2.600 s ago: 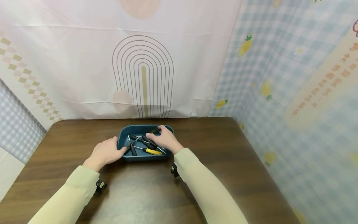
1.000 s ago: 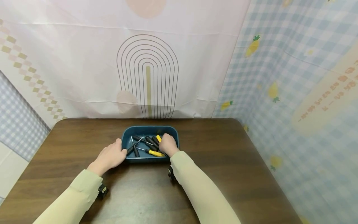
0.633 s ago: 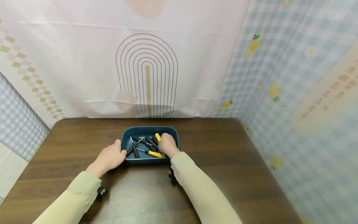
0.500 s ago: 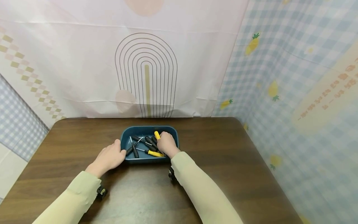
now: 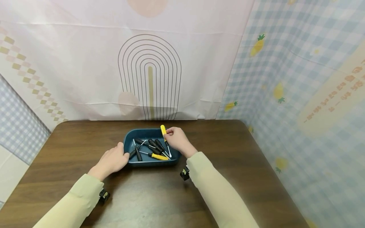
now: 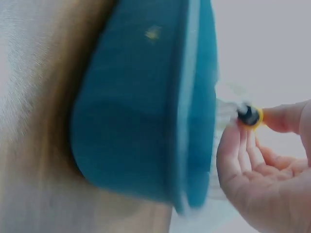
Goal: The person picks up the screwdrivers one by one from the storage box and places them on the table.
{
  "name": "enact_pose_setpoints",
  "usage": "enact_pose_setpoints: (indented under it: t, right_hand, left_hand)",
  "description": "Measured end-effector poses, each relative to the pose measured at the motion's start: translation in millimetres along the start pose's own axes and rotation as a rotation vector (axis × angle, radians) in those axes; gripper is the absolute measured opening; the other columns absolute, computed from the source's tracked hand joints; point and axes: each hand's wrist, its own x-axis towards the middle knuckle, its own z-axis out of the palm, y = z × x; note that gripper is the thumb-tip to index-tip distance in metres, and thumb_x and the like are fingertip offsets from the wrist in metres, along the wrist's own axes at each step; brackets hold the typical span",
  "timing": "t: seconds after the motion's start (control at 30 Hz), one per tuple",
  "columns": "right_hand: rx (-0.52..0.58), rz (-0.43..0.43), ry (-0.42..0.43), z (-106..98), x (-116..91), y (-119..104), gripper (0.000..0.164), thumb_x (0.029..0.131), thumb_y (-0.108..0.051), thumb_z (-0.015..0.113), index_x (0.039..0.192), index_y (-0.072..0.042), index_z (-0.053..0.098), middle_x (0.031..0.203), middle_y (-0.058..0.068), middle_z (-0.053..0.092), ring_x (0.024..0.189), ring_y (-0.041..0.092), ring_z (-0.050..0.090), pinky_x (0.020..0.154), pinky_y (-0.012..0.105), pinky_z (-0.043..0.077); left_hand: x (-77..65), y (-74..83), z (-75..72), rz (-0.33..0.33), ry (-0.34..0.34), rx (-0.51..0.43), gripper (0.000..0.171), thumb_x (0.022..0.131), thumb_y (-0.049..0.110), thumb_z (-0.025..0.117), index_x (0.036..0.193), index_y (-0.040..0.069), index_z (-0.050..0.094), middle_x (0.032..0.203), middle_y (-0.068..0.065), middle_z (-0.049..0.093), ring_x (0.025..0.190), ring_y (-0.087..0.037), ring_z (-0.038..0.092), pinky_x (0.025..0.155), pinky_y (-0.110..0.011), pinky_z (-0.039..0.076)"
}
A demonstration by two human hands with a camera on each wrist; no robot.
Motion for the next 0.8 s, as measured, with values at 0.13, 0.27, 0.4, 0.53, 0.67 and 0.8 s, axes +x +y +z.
enact_pose_setpoints:
  t: [0.13,0.27,0.4,0.53,0.67,0.8]
  right_hand:
    - [0.222,0.055,-0.037,-23.1,-3.7,2.4,0.028,0.084,-0.020,0.060,0.107,-0.004,0.058,0.095,0.011,0.060,0.082,0.021,0.061,0.070,0.036,0.049]
    - [0.438,0.136,-0.089,-47.3,-7.6,11.8,0.037,0.085,-0.020,0.059,0.116,-0.001,0.052,0.102,0.017,0.057,0.089,0.026,0.059,0.077,0.036,0.047]
    - [0.519,0.170,-0.094,-66.3,-10.4,29.6,0.045,0.086,-0.025,0.058,0.121,0.001,0.047,0.108,0.022,0.053,0.094,0.031,0.056,0.082,0.040,0.044]
    - [0.435,0.183,-0.030,-77.2,-11.8,54.7,0.044,0.086,-0.027,0.057,0.119,0.001,0.049,0.115,0.022,0.051,0.099,0.027,0.055,0.086,0.040,0.042]
    - [0.271,0.287,0.035,-80.6,-10.7,82.0,0.037,0.085,-0.026,0.059,0.112,-0.001,0.056,0.110,0.015,0.055,0.094,0.021,0.057,0.080,0.036,0.046]
    - [0.181,0.371,0.046,-80.6,-9.8,100.1,0.033,0.086,-0.023,0.059,0.109,0.000,0.058,0.106,0.014,0.056,0.088,0.020,0.058,0.074,0.032,0.048]
  left_hand:
    - [-0.3,0.5,0.5,0.000,-0.003,-0.001,0.032,0.086,0.030,0.045,0.097,0.000,0.043,0.073,-0.008,0.049,0.065,-0.025,0.049,0.059,-0.040,0.037]
    - [-0.8,0.9,0.2,-0.002,-0.003,-0.004,0.031,0.086,0.029,0.045,0.096,0.000,0.043,0.073,-0.008,0.048,0.065,-0.025,0.049,0.059,-0.040,0.037]
    - [0.1,-0.1,1.7,-0.001,0.008,0.001,0.031,0.085,0.030,0.045,0.095,0.001,0.043,0.073,-0.008,0.049,0.066,-0.025,0.050,0.060,-0.041,0.037]
    - [1.1,-0.8,2.9,0.000,0.013,0.003,0.031,0.085,0.030,0.045,0.095,0.000,0.043,0.073,-0.008,0.049,0.066,-0.025,0.050,0.060,-0.041,0.038]
    - [0.8,-0.8,2.7,-0.002,0.010,0.000,0.031,0.085,0.030,0.045,0.095,0.000,0.043,0.073,-0.008,0.049,0.066,-0.025,0.050,0.060,-0.041,0.037]
    - [0.3,-0.4,1.6,0.005,0.011,-0.008,0.031,0.086,0.030,0.045,0.095,0.000,0.043,0.073,-0.008,0.049,0.066,-0.025,0.049,0.060,-0.041,0.037]
